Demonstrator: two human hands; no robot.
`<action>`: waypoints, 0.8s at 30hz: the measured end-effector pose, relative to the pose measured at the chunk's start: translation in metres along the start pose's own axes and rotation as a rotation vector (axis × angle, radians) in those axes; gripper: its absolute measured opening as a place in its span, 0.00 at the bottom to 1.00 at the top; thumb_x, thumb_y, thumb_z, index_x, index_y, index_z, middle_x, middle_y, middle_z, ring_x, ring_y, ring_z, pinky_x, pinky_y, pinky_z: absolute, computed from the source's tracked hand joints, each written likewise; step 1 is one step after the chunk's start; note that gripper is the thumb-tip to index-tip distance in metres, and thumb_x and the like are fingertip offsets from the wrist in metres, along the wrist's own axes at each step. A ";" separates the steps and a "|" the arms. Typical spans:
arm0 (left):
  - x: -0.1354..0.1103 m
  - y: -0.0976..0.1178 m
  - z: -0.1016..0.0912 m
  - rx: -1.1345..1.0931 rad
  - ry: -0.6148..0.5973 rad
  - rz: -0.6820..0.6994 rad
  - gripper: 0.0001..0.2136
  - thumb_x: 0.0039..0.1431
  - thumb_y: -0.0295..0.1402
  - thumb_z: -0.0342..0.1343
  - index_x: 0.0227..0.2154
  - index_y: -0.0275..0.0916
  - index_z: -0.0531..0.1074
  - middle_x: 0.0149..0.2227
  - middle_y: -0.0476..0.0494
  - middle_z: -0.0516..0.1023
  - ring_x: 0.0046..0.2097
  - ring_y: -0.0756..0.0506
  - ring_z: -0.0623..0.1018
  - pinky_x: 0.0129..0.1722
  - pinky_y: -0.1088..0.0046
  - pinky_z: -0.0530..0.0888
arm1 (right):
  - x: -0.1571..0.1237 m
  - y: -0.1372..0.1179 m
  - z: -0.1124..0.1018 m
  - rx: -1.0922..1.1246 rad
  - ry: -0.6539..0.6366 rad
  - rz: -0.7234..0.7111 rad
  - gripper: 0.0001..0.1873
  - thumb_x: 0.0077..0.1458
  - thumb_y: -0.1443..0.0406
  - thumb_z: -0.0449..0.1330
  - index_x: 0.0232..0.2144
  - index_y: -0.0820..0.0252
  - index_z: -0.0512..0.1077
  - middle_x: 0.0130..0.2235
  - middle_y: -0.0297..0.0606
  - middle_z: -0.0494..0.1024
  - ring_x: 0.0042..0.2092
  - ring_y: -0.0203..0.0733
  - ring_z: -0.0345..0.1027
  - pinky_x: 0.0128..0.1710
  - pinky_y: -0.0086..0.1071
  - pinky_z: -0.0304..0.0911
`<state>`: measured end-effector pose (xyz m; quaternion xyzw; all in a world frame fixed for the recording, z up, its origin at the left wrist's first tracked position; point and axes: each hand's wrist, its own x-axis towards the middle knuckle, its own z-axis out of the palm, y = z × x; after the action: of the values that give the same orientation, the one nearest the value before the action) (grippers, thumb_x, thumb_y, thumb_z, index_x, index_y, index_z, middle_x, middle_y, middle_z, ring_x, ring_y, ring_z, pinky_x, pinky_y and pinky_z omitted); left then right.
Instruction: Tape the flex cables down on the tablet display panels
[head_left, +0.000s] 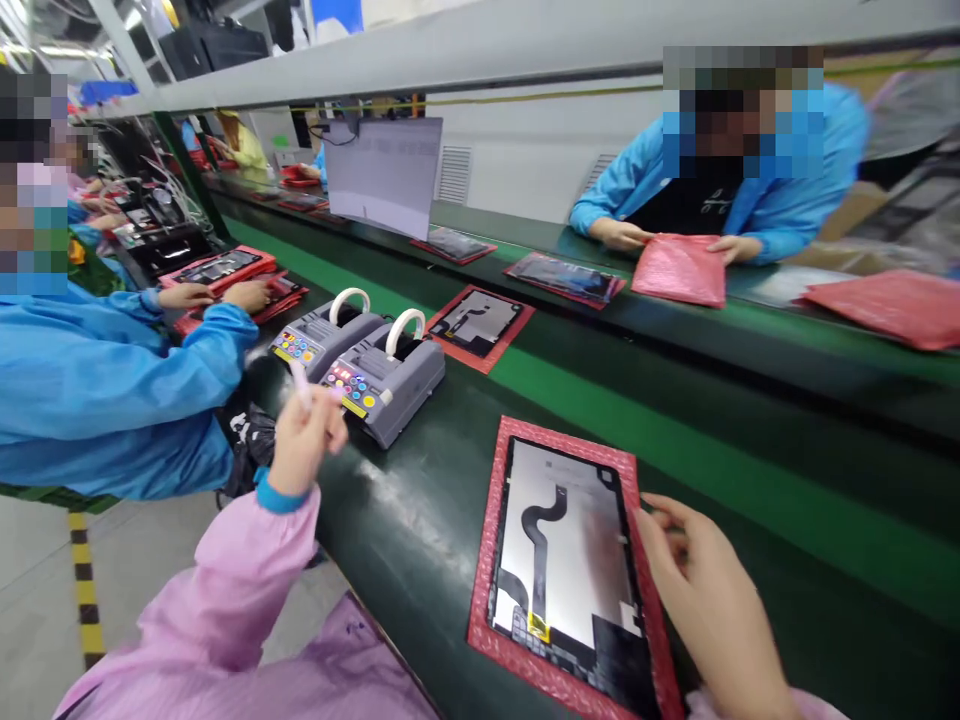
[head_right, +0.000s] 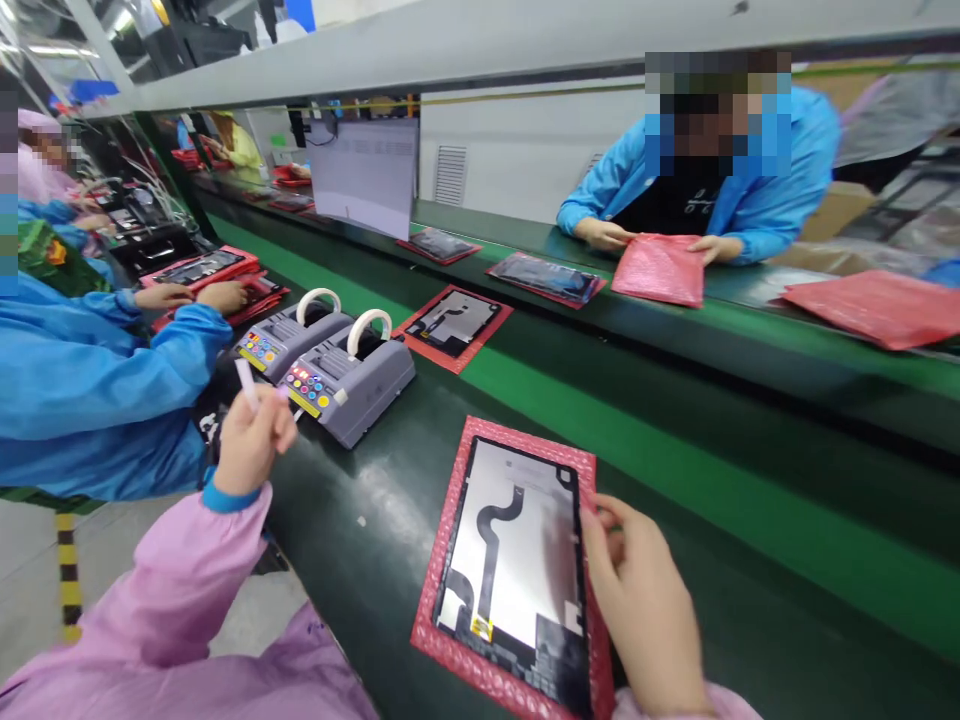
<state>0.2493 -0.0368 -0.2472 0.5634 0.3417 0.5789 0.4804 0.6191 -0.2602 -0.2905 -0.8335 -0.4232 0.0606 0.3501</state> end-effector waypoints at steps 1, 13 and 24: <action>-0.016 0.006 0.019 0.028 -0.274 -0.041 0.13 0.64 0.44 0.55 0.33 0.39 0.67 0.17 0.57 0.65 0.16 0.55 0.65 0.17 0.81 0.63 | -0.003 -0.016 -0.001 0.122 -0.043 -0.016 0.22 0.58 0.48 0.54 0.46 0.53 0.72 0.40 0.41 0.78 0.38 0.46 0.73 0.37 0.37 0.68; -0.079 -0.015 0.142 0.074 -1.256 -0.283 0.09 0.65 0.36 0.51 0.43 0.36 0.69 0.27 0.50 0.73 0.27 0.53 0.71 0.28 0.79 0.68 | -0.007 -0.095 0.003 0.584 -0.361 -0.139 0.14 0.52 0.52 0.65 0.23 0.55 0.78 0.49 0.43 0.75 0.50 0.49 0.69 0.49 0.42 0.62; -0.071 -0.067 0.139 0.386 -0.700 0.168 0.25 0.61 0.32 0.55 0.59 0.41 0.56 0.58 0.34 0.62 0.61 0.37 0.63 0.61 0.52 0.62 | 0.000 -0.036 0.036 0.251 -0.419 -0.052 0.11 0.51 0.55 0.64 0.23 0.53 0.78 0.46 0.41 0.75 0.52 0.54 0.64 0.56 0.52 0.54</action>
<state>0.3904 -0.1038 -0.3148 0.8321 0.2128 0.3146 0.4042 0.5808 -0.2265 -0.2942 -0.7415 -0.4970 0.2752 0.3571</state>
